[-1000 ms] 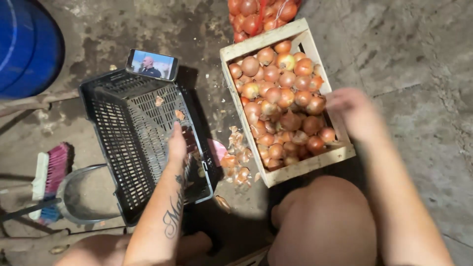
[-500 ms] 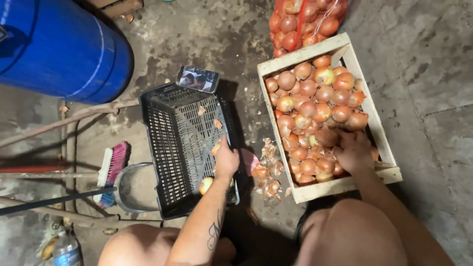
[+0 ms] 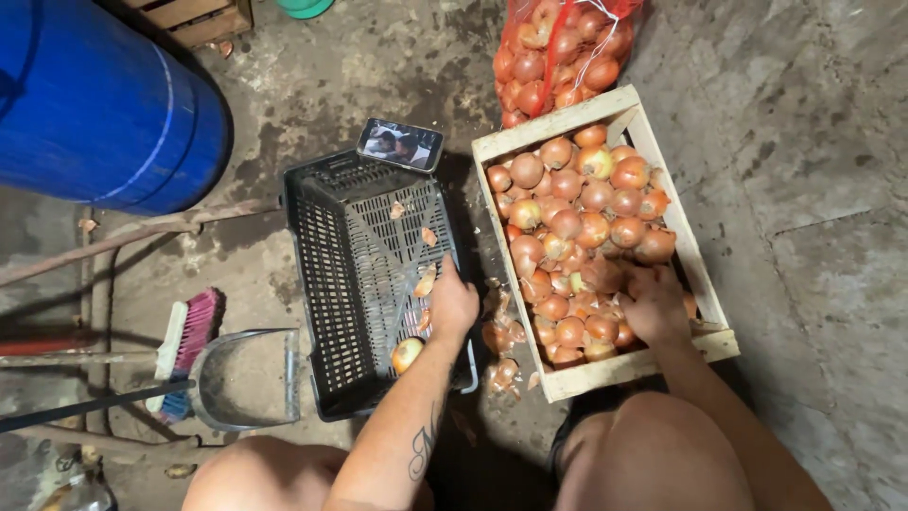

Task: Peeling the outer skin of onions and sorting them into a different crate

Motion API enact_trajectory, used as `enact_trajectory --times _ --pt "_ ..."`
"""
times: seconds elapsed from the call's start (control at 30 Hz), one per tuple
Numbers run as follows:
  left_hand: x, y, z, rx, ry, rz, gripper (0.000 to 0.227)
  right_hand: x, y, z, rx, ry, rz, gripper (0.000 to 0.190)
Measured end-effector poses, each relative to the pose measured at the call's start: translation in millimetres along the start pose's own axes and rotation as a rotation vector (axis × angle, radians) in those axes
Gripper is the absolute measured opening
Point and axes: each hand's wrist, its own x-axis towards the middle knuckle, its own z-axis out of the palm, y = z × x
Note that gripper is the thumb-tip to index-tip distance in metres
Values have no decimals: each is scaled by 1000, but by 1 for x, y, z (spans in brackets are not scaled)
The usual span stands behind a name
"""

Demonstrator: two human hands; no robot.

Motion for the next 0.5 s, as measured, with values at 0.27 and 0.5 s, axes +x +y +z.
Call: enact_trajectory --times 0.27,0.5 --pt "-15 33 8 37 -54 -24 66 7 12 27 31 78 -1 69" --pt "-8 45 24 26 -61 -19 65 26 33 53 123 158 -48 42"
